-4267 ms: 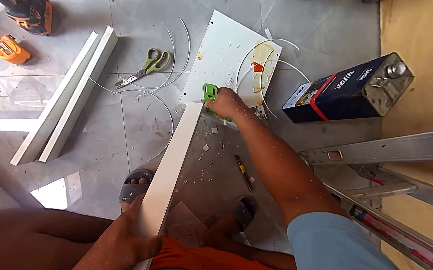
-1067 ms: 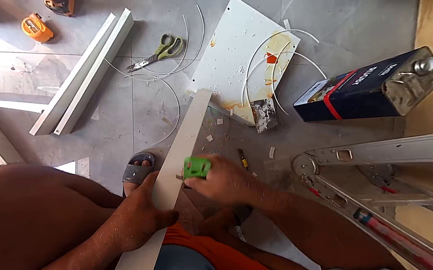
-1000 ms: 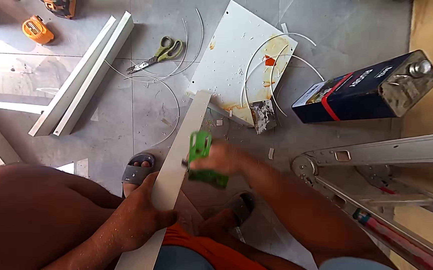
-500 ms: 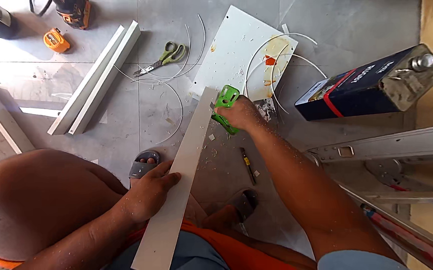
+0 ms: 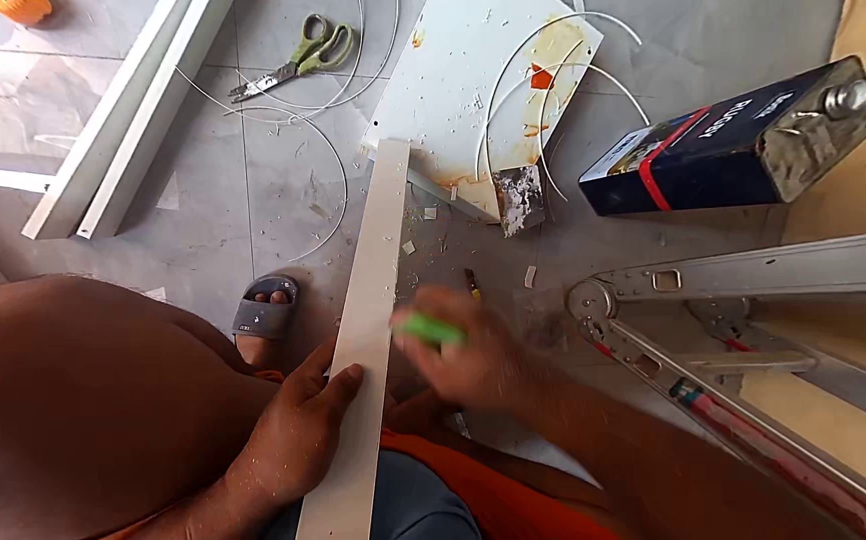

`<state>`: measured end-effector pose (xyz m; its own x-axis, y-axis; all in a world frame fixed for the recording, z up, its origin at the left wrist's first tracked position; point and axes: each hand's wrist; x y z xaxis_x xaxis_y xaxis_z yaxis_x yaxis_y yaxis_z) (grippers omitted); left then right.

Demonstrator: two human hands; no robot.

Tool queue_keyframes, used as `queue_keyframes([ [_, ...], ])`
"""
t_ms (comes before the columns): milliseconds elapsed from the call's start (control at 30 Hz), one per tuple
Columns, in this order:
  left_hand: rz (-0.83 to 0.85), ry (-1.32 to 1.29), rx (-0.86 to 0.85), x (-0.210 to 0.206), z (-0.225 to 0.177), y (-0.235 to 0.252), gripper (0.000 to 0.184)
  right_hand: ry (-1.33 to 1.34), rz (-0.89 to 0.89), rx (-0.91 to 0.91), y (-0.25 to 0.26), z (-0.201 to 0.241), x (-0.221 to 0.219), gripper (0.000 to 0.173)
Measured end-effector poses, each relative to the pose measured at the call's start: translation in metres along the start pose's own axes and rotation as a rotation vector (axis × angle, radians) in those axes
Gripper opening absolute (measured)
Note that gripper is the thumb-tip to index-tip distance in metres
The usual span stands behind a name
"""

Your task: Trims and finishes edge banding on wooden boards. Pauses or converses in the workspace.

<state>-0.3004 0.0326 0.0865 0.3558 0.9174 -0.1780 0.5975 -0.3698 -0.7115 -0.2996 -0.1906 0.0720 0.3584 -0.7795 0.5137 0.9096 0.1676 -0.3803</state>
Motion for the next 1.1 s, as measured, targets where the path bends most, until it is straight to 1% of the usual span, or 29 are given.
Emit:
queue_keyframes([
  [33, 0.003, 0.006, 0.000, -0.001, 0.000, 0.001, 0.031, 0.056, 0.040, 0.076, -0.015, 0.002, -0.003, 0.018],
  [67, 0.014, 0.020, 0.011, -0.001, -0.001, 0.002, 0.030, 0.099, 0.077, 0.103, -0.023, 0.002, -0.001, 0.019],
  [100, 0.025, 0.032, 0.026, -0.001, -0.002, 0.002, 0.030, 0.109, 0.081, 0.072, -0.023, 0.001, 0.004, 0.019],
  [133, 0.032, 0.040, 0.034, -0.002, -0.003, 0.003, 0.030, 0.061, 0.050, -0.001, -0.015, -0.002, 0.011, 0.018],
  [200, 0.022, 0.055, 0.034, -0.003, -0.004, 0.006, 0.030, -0.078, -0.035, -0.175, 0.017, -0.008, 0.027, 0.017],
  [233, 0.006, 0.057, 0.026, -0.004, -0.004, 0.007, 0.029, -0.128, -0.058, -0.228, 0.031, -0.011, 0.031, 0.018],
  [267, -0.016, 0.057, 0.014, -0.006, -0.005, 0.007, 0.030, -0.157, -0.082, -0.242, 0.039, -0.013, 0.030, 0.017],
  [300, -0.043, 0.047, 0.002, -0.007, -0.005, 0.007, 0.032, -0.159, -0.096, -0.218, 0.040, -0.014, 0.026, 0.017],
  [367, -0.080, 0.026, -0.012, -0.006, -0.004, 0.006, 0.036, -0.103, -0.100, -0.048, 0.017, -0.010, 0.008, 0.014],
  [433, -0.101, 0.025, -0.023, -0.006, -0.001, 0.005, 0.037, 0.009, 0.013, 0.169, -0.026, 0.006, -0.010, 0.016],
  [467, -0.099, 0.029, -0.028, -0.006, -0.001, 0.006, 0.038, 0.050, 0.072, 0.246, -0.042, 0.015, -0.012, 0.017],
  [500, -0.098, 0.032, -0.032, -0.006, -0.001, 0.007, 0.037, 0.070, 0.100, 0.278, -0.049, 0.020, -0.011, 0.017],
  [533, -0.097, 0.027, -0.032, -0.007, -0.001, 0.008, 0.036, 0.066, 0.076, 0.261, -0.047, 0.020, -0.006, 0.016],
  [567, -0.089, 0.021, -0.028, -0.007, -0.001, 0.009, 0.036, 0.022, 0.008, 0.203, -0.038, 0.016, 0.002, 0.016],
  [633, -0.088, 0.022, -0.019, -0.007, -0.003, 0.010, 0.036, -0.125, -0.118, 0.057, -0.004, 0.001, 0.017, 0.018],
  [700, -0.092, 0.021, -0.018, -0.007, -0.003, 0.011, 0.035, -0.216, -0.139, 0.024, 0.017, -0.007, 0.019, 0.019],
  [767, -0.091, 0.001, -0.030, -0.005, 0.000, 0.012, 0.035, -0.163, -0.067, 0.110, 0.005, -0.001, 0.005, 0.017],
  [833, -0.085, 0.003, -0.032, -0.003, 0.003, 0.011, 0.036, -0.092, 0.075, 0.244, -0.029, 0.015, -0.008, 0.019],
  [900, -0.090, 0.025, -0.020, -0.004, 0.001, 0.012, 0.037, -0.011, 0.171, 0.320, -0.047, 0.024, -0.010, 0.019],
  [933, -0.090, 0.024, -0.019, -0.005, 0.000, 0.013, 0.036, 0.045, 0.197, 0.293, -0.047, 0.025, -0.008, 0.018],
  [967, -0.086, 0.019, -0.019, -0.005, 0.000, 0.013, 0.036, 0.102, 0.237, 0.212, -0.042, 0.024, -0.004, 0.016],
  [1000, -0.082, 0.022, -0.023, -0.005, 0.000, 0.014, 0.036, 0.136, 0.314, 0.071, -0.031, 0.024, 0.002, 0.015],
  [1033, -0.078, 0.025, -0.026, -0.004, 0.000, 0.015, 0.037, 0.154, 0.415, -0.110, -0.015, 0.024, 0.010, 0.016],
  [1067, -0.081, 0.027, -0.020, -0.003, 0.000, 0.015, 0.037, 0.143, 0.468, -0.246, 0.004, 0.021, 0.019, 0.019],
  [1100, -0.087, 0.029, -0.013, -0.003, 0.000, 0.015, 0.036, 0.106, 0.452, -0.330, 0.025, 0.015, 0.025, 0.021],
])
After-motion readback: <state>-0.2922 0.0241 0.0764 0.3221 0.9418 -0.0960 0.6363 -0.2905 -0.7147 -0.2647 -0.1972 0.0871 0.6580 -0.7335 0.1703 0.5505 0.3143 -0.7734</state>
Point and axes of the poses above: each hand's wrist, its own y-axis towards the middle knuckle, its own x-axis out of the back of the hand, z = x × y, and after that the axes turned 8 degrees about -x, right-handed
